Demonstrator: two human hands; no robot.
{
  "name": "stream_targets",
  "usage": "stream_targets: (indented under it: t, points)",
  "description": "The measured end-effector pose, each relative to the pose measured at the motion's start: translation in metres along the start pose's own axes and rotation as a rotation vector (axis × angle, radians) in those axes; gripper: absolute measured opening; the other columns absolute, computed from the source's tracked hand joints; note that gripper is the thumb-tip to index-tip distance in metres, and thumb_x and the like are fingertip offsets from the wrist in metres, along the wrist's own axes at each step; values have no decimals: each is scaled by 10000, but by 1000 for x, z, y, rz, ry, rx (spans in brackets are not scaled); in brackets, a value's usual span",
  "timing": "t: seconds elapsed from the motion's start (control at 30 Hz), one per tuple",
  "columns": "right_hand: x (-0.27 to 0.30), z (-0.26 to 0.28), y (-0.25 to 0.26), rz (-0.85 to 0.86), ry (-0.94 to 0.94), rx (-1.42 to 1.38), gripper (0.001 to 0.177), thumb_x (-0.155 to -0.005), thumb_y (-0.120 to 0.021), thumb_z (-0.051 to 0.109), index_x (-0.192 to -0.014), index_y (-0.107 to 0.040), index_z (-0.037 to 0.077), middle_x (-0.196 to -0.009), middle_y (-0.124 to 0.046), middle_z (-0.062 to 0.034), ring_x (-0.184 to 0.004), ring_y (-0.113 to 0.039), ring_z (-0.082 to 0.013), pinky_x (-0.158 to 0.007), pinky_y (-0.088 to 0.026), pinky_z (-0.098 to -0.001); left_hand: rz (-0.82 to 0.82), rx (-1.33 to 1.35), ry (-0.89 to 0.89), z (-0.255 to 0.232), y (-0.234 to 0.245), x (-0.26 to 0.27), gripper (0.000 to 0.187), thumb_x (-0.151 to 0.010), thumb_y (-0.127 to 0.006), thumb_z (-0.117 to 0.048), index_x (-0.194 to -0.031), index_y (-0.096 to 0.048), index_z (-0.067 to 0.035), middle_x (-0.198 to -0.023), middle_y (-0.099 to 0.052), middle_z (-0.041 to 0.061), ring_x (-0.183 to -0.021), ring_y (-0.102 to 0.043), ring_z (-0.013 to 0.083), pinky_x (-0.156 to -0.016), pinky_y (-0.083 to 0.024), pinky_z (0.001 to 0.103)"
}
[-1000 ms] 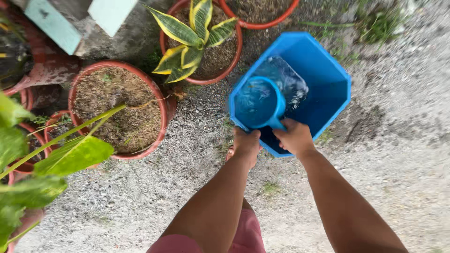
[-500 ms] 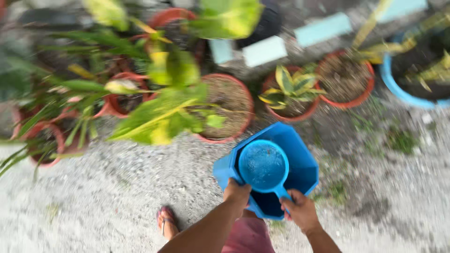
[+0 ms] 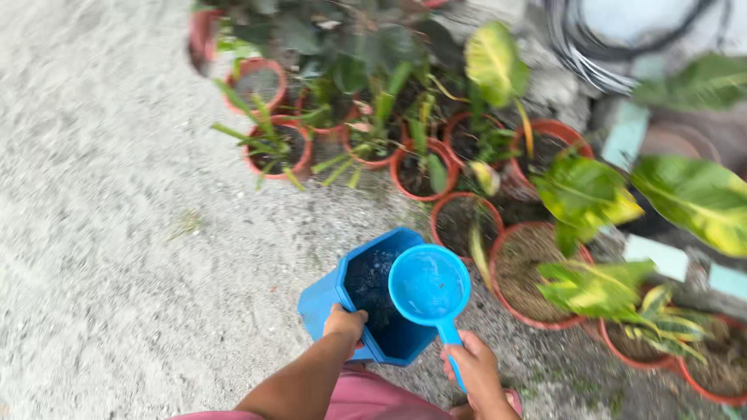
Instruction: The person waters several potted plants using a blue dipper from a bucket and then pulls weeds from the ground by hand.
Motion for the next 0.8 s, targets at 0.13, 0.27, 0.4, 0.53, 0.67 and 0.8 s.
stream_targets:
  t: [0.13,0.27,0.4,0.53,0.67,0.8]
  points:
    - [-49,76,-143,72,48,49,192,-849,-558,25,-1001,-669,-15,-778,-694,-129,-564,-613,-186,-488,-479,-327,-86,141,73,-21,134,-40,515,-848,-781,-259,-1273,-582,-46,-1113,-736,191,-838,-755,349,-619,-640,439]
    - [-118,143,-272,172,132,249,183,-874,-531,46,-975,-675,-6,-797,-692,-102,-616,-659,-156,-534,-530,-311,-180,170,114,-39,250,-77,545,-837,-797,-262,-1300,-581,-73,-1152,-725,199,-875,-748,359,-644,-645,441]
    - [-195,186,-370,267,101,308,91,-866,-585,11,-892,-638,-57,-746,-673,-139,-587,-617,-213,-508,-495,-344,-223,201,116,-48,340,-120,535,-828,-802,-236,-1292,-594,-69,-1138,-731,206,-881,-753,381,-641,-645,465]
    - [-244,210,-416,260,73,263,79,-852,-575,1,-892,-632,-37,-738,-661,-135,-593,-624,-224,-503,-497,-354,-237,424,75,-44,418,-175,549,-826,-798,-206,-1297,-559,-60,-1112,-714,223,-872,-741,406,-618,-639,529]
    - [-275,213,-428,210,-51,163,141,-861,-565,65,-932,-641,-31,-759,-685,-147,-615,-653,-228,-521,-515,-353,-264,454,154,-48,494,-224,536,-851,-792,-266,-1288,-580,-38,-1073,-718,239,-818,-740,421,-617,-641,499]
    - [-319,224,-458,203,-39,142,196,-814,-535,37,-929,-653,-69,-799,-698,-183,-612,-649,-248,-517,-540,-371,-243,677,209,-62,542,-262,578,-835,-792,-224,-1330,-536,-75,-1176,-662,202,-796,-687,402,-630,-627,518]
Point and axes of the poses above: each hand's wrist, its own x-axis away from the middle knuckle, its own y-axis out of the back of the hand, z = x × y, the point moved 6 cm from there along -x, towards the middle knuckle
